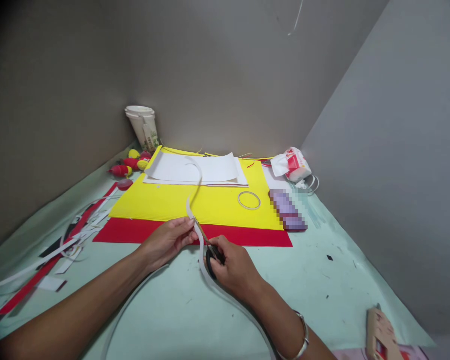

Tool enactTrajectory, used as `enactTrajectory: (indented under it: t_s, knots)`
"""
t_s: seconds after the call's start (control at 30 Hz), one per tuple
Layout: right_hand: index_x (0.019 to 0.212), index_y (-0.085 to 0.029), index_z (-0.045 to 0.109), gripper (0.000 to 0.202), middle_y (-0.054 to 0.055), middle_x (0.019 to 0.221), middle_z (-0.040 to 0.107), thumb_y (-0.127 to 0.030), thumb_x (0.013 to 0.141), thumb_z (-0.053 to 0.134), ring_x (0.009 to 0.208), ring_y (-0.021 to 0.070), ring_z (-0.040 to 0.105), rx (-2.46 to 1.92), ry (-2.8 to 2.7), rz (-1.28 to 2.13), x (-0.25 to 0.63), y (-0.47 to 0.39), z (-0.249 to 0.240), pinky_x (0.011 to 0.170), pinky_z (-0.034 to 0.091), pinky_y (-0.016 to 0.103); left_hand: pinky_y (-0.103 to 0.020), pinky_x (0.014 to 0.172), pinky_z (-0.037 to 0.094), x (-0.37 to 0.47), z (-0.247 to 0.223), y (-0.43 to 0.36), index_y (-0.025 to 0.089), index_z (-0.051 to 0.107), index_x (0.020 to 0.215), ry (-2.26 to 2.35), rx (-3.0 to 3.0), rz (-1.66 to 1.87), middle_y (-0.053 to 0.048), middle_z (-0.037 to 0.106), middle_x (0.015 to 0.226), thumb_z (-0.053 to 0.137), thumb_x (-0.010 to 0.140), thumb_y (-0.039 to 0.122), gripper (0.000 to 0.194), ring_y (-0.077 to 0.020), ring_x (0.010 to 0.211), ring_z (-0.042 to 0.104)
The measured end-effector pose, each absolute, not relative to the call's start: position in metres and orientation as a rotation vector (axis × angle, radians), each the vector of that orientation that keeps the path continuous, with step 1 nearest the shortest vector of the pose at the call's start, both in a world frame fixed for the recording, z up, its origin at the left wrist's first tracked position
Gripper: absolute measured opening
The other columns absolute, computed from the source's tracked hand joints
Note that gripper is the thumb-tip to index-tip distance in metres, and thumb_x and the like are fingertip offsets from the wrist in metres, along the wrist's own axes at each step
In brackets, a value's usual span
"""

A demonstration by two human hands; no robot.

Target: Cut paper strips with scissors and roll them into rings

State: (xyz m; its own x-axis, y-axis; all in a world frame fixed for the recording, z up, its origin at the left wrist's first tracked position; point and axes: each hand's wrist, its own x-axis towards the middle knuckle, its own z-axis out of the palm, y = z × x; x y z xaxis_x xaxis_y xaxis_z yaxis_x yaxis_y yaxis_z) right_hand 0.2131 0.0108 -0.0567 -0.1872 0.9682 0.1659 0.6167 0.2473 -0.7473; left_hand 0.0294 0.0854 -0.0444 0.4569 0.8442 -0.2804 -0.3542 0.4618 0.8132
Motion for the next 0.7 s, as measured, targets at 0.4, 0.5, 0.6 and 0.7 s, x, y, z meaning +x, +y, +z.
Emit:
enactTrajectory:
  t_s: [0.4,0.5,0.6,0.7]
  knots:
    - [0.100,-0.021,0.058,0.022,-0.003,0.072,0.059,-0.016,0.079,0.056,0.062,0.0127,0.050,-1.447,-1.887,0.762,0.2137,0.0105,-0.0565,0.058,0.036,0.023,-0.015,0.061,0.050,0.0300,-0.0431,0.0856,0.010,0.062,0.074,0.780,0.748,0.830,-0.005,0.064,0.064,0.052,0.091,0.014,0.020,-0.0078,0.059,0.060]
    - [0.100,-0.021,0.058,0.022,-0.003,0.071,0.059,-0.016,0.079,0.056,0.061,0.0125,0.050,-1.454,-1.887,0.773,0.2140,0.0101,-0.0567,0.058,0.036,0.022,-0.015,0.061,0.050,0.0303,-0.0435,0.0865,0.009,0.061,0.074,0.775,0.749,0.829,-0.005,0.064,0.065,0.052,0.091,0.014,0.020,-0.0078,0.059,0.060]
    - [0.100,-0.021,0.058,0.021,-0.004,0.070,0.057,-0.017,0.080,0.055,0.061,0.0124,0.049,-1.456,-1.888,0.771,0.2141,0.0100,-0.0571,0.057,0.035,0.023,-0.015,0.062,0.050,0.0302,-0.0440,0.0868,0.009,0.061,0.075,0.775,0.752,0.828,-0.005,0.063,0.065,0.052,0.091,0.014,0.019,-0.0078,0.060,0.060]
    - [0.097,-0.021,0.058,0.018,-0.004,0.067,0.054,-0.018,0.079,0.057,0.059,0.0120,0.047,-1.453,-1.876,0.776,0.2137,0.0104,-0.0573,0.057,0.034,0.023,-0.015,0.062,0.051,0.0297,-0.0446,0.0867,0.009,0.062,0.076,0.769,0.760,0.830,-0.005,0.063,0.066,0.053,0.091,0.014,0.018,-0.0077,0.060,0.060]
